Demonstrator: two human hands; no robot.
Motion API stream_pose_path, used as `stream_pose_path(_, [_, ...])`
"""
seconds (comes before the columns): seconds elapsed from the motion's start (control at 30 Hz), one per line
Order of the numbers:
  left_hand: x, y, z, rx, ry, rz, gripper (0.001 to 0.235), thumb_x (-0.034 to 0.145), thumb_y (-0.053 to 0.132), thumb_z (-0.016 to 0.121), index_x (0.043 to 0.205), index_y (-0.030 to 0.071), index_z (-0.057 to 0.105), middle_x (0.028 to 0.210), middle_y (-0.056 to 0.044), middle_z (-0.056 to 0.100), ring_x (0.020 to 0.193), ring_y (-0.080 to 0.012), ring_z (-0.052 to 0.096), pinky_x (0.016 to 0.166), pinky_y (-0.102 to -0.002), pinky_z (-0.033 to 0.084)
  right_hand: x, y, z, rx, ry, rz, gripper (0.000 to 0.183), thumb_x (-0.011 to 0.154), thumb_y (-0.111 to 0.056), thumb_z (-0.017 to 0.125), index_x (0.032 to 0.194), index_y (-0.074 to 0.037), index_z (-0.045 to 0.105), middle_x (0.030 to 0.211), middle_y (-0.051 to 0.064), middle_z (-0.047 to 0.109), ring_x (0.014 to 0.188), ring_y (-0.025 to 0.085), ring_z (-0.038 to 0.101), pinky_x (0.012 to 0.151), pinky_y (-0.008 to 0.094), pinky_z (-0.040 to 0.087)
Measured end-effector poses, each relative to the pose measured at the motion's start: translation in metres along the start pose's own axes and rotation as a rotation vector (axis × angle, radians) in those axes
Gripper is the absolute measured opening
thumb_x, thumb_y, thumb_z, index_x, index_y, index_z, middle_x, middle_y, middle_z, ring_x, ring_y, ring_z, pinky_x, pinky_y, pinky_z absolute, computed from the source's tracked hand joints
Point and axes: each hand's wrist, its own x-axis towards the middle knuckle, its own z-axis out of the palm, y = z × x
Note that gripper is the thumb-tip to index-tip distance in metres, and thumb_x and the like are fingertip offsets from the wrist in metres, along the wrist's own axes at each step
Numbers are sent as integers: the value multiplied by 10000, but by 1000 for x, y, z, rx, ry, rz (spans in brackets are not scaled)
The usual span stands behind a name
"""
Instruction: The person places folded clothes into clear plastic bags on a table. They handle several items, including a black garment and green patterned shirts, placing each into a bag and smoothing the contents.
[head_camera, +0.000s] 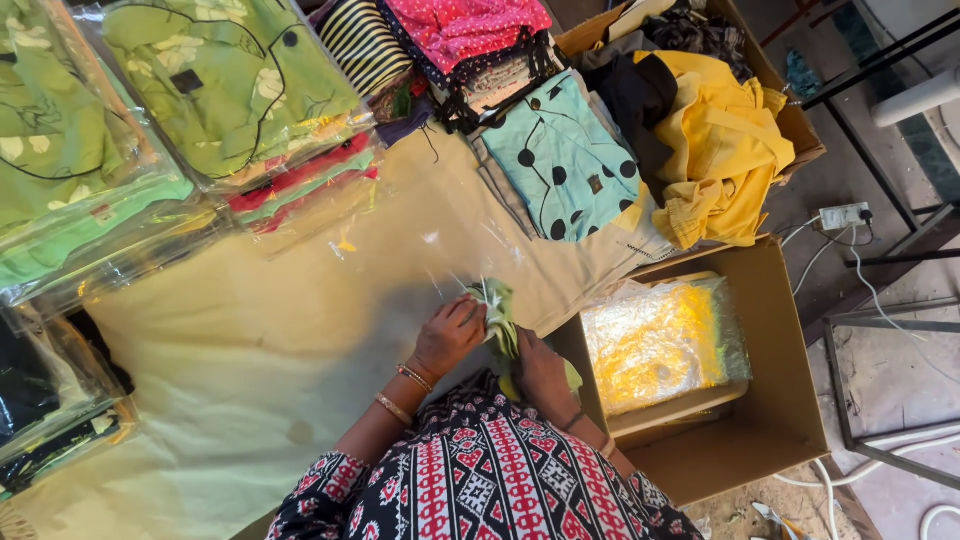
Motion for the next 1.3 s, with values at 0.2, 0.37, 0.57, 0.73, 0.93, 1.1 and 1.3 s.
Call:
stream_pose_path(0.2, [23, 18, -24, -87, 34, 129, 305, 859, 158, 722, 1146, 58, 729, 1194, -100, 679, 1183, -276, 627, 1016, -409, 525, 33, 29, 61, -138, -43, -96, 443, 909, -116, 586, 1339, -34, 515, 1197, 165, 629, 1041, 347, 670, 827, 451, 561])
stream_pose_path(0.37, [11, 28, -10, -139, 26, 169, 227, 847, 185, 734, 1038, 61, 727, 1161, -89, 678, 1177, -266, 626, 992, -414, 527, 62, -43, 11, 76, 121, -169, 632, 942, -188, 597, 1525, -85, 376, 1224, 171, 615, 1054, 361, 658, 817, 452, 551])
stream_pose_path(0.57, [13, 25, -16, -186, 38, 136, 174, 826, 181, 747, 961, 75, 719, 1119, -58, 686, 1144, -242, 628, 974, -413, 519, 96, -78, 0, 237, 192, -265, 773, 936, -199, 594, 1635, -161, 266, 1293, 186, 584, 1099, 394, 630, 857, 459, 544])
stream_pose_path(0.73, [-2, 24, -2, -191, 29, 174, 232, 853, 161, 743, 1055, 47, 732, 1102, -54, 677, 1116, -236, 622, 988, -409, 511, 128, -81, 13, 51, 124, -202, 777, 903, -206, 605, 1621, -246, 310, 1430, 208, 518, 1113, 427, 604, 861, 487, 520])
stream_pose_path(0.93, [2, 22, -19, -138, -20, 95, 348, 888, 205, 728, 1201, 55, 703, 1161, -78, 651, 1170, -270, 590, 1034, -462, 464, 137, -55, 24, -75, 137, -172, 734, 890, -461, 675, 1523, -216, 398, 1529, 279, 366, 1177, 472, 499, 943, 540, 438])
stream_pose_path(1.1, [9, 30, -44, 3, 12, 27, 572, 814, 275, 682, 1360, 137, 584, 1225, -136, 570, 1157, -358, 534, 996, -548, 413, 116, -34, 21, 115, 67, -27, 569, 1016, -300, 565, 1562, -274, 405, 1583, 140, 434, 1335, 463, 505, 1059, 491, 471])
stream_pose_path(1.3, [-33, 12, -1, -36, -240, 9, 634, 854, 153, 606, 1480, 86, 538, 1138, -147, 585, 1011, -310, 569, 855, -414, 502, 121, -20, 23, -35, 143, 141, 653, 917, -92, 508, 1555, -184, 398, 1581, 229, 396, 1245, 404, 523, 1039, 488, 450])
